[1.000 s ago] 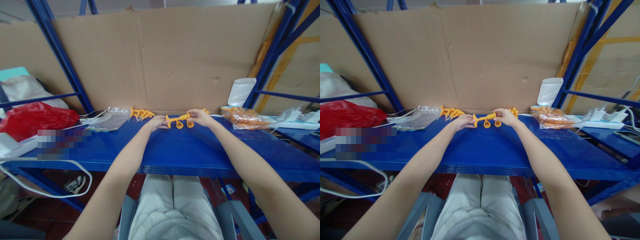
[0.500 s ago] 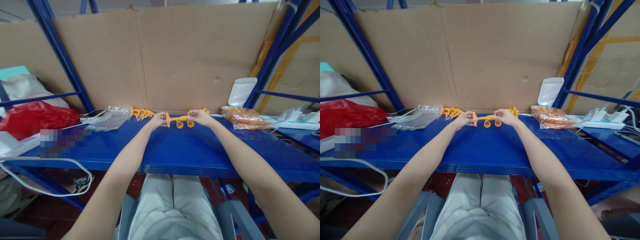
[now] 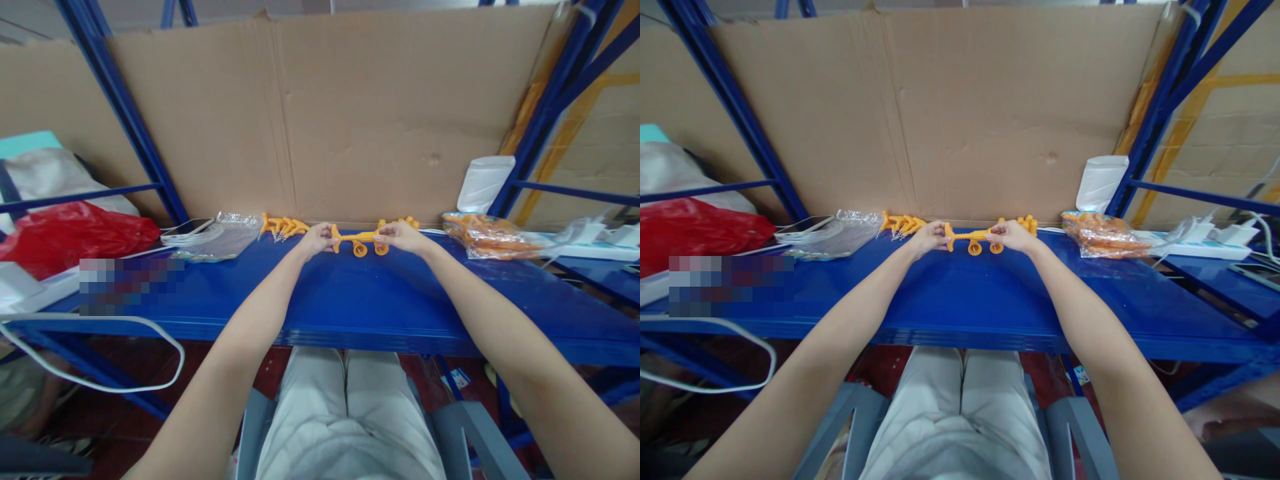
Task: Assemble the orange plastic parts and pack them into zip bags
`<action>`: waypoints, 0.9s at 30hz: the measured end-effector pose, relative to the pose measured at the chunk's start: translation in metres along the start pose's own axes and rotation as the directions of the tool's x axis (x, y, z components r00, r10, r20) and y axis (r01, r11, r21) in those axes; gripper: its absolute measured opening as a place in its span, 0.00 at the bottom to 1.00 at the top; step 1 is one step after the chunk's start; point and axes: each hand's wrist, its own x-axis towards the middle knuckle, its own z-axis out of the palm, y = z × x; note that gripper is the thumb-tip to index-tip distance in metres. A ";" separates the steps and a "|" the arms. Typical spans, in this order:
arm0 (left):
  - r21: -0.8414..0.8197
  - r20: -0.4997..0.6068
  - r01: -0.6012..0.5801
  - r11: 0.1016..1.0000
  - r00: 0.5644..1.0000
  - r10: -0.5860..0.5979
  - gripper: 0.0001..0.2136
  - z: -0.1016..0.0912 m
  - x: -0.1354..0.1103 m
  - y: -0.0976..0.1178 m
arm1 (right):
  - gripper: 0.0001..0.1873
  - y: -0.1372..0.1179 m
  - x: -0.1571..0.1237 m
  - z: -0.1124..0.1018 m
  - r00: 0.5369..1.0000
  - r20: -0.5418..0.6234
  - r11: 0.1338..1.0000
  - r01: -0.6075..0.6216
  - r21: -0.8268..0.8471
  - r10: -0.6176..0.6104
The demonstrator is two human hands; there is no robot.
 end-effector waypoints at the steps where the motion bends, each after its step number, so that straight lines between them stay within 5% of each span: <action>1: -0.005 0.001 -0.006 1.000 1.000 0.006 0.15 0.000 0.000 -0.001 | 0.15 0.000 0.000 0.000 1.000 0.014 1.000 -0.001 -0.004 0.001; 16: 0.040 -0.005 -0.020 0.999 1.000 0.021 0.15 0.002 -0.002 -0.001 | 0.30 0.002 -0.003 0.006 0.998 0.068 0.995 -0.006 0.100 -0.001; 27: -0.003 0.032 0.006 1.000 0.999 -0.006 0.16 -0.001 0.005 -0.009 | 0.19 0.001 -0.005 0.008 0.999 0.044 0.996 -0.036 0.078 0.032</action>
